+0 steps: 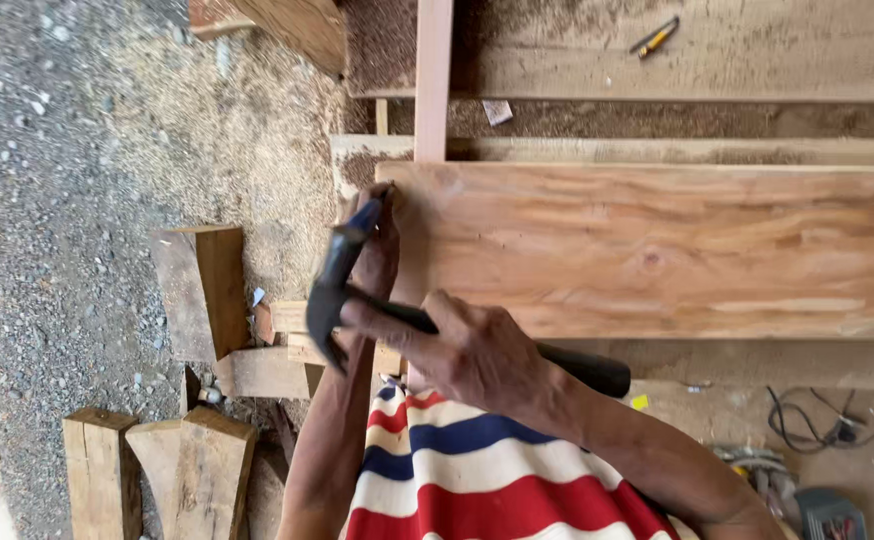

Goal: The person hammers nails into a wooden frame using a hammer and nail punch, then applies pink putty to the wood surface with a small stick. The person works on a wooden structure in a workshop setting.

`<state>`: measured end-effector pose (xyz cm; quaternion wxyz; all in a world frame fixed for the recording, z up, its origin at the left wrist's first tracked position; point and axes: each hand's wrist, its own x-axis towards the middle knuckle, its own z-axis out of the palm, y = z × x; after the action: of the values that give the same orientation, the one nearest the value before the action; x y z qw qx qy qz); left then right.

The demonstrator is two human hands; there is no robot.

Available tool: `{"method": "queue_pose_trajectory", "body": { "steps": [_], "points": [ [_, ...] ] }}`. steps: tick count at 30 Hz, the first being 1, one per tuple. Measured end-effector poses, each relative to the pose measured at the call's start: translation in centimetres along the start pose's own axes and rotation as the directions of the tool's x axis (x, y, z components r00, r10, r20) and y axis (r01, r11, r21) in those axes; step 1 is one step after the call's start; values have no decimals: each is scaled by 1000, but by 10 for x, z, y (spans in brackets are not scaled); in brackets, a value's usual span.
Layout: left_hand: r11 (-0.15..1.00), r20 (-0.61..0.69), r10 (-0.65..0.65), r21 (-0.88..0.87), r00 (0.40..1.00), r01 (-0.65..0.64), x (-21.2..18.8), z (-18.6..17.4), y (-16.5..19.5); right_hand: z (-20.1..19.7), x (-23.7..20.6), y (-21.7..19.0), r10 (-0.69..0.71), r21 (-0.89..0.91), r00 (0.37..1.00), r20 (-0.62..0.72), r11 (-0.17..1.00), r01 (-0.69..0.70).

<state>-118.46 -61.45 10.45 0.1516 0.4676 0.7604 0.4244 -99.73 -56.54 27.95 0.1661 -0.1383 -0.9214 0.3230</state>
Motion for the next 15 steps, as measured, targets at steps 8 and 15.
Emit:
{"method": "queue_pose_trajectory", "body": {
  "steps": [8, 15],
  "points": [
    [998, 47, 0, -58, 999, 3, 20, -9, -14, -9, -59, 0, -15, 140, 999, 29, 990, 10],
    [996, -29, -1, -94, 1000, -1, 22, -8, -21, -19, -102, 29, 309, 161, 950, 46, 936, -312]
  ]
}}
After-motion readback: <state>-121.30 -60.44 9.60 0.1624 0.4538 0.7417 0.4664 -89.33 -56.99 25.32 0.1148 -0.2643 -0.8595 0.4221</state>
